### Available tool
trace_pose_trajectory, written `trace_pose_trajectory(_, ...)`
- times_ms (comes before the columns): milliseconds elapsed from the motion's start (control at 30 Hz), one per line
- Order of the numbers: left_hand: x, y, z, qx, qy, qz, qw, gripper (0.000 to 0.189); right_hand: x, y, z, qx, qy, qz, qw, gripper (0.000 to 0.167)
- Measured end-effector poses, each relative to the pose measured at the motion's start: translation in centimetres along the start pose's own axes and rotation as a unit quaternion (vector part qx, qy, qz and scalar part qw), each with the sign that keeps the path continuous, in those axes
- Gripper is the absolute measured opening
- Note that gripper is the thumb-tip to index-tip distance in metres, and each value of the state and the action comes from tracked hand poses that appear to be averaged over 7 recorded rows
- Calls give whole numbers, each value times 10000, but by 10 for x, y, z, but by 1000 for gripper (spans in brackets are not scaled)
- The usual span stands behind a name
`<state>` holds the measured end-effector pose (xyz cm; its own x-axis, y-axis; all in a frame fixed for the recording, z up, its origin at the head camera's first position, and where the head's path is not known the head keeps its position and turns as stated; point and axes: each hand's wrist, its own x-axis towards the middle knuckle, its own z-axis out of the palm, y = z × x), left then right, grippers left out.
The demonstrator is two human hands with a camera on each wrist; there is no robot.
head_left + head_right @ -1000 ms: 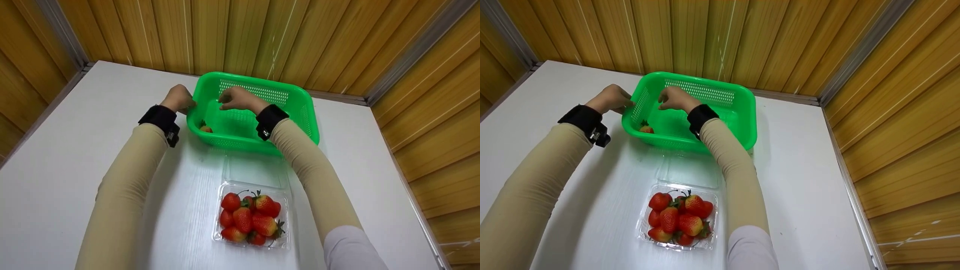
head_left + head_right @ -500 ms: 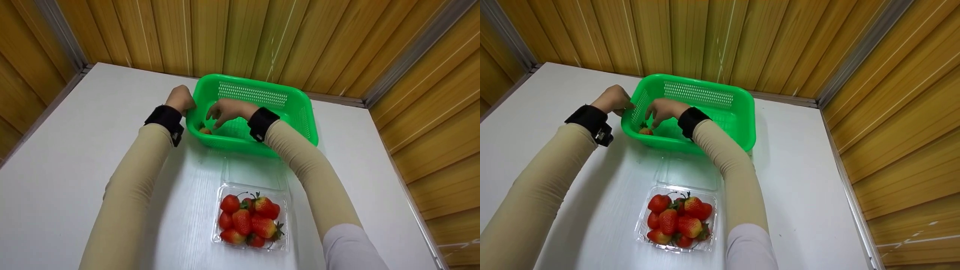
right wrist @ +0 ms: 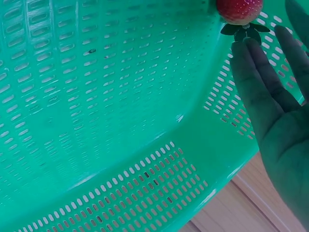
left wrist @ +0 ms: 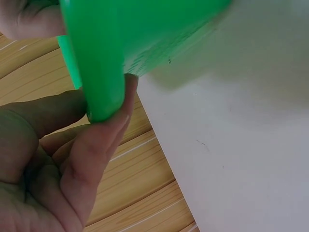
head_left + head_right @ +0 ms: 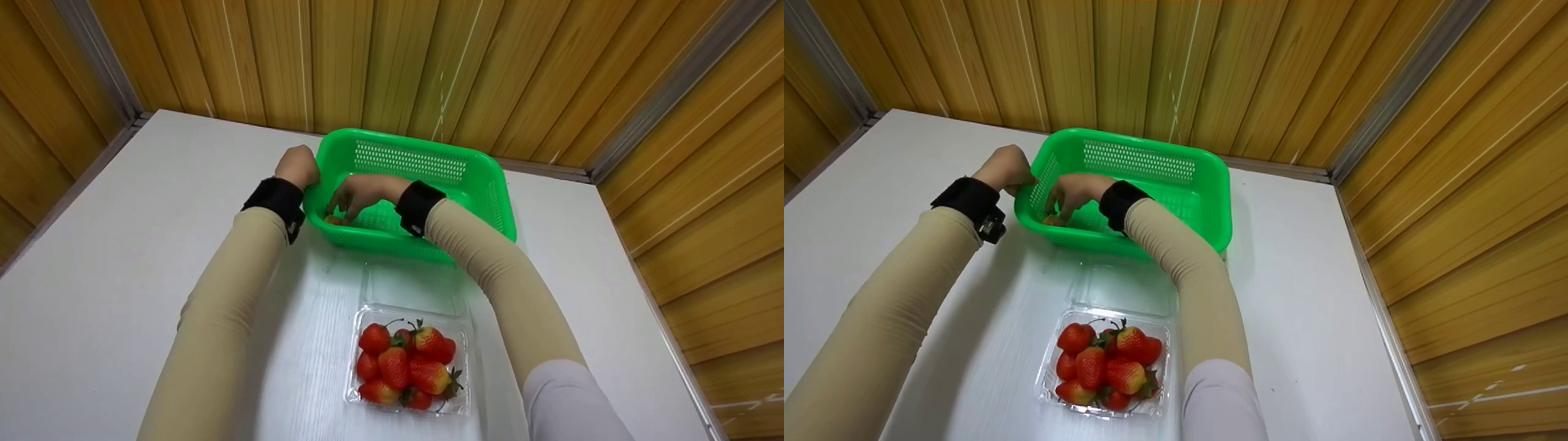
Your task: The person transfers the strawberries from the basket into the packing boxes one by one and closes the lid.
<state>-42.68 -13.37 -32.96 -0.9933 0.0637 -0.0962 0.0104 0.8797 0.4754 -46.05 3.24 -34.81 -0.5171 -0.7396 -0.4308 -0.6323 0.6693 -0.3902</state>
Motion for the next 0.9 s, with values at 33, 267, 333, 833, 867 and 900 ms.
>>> trace_pose_trajectory(33, 1, 0, 0, -4, -9, -11, 10000, 32, 0, -1, 0, 14, -39, -11, 10000, 45)
trace_pose_trajectory(267, 0, -1, 2, -215, -27, -28, 9998, 30, 6, -1, 8, -79, -174, -152, 9997, 41)
trace_pose_trajectory(333, -1, 1, 4, -197, -12, 13, 9998, 29, 6, 1, 12, -118, -176, -149, 9997, 39)
trace_pose_trajectory(833, 2, 5, 6, -94, 71, 65, 9999, 34, 11, 6, 16, -352, -537, 150, 9978, 38)
trace_pose_trajectory(867, 2, 4, 6, -105, 72, 47, 9999, 34, 11, 6, 16, -354, -578, 148, 9976, 38)
trace_pose_trajectory(900, 1, 4, 6, -101, 81, 38, 9999, 34, 12, 5, 16, -346, -618, 140, 9974, 39)
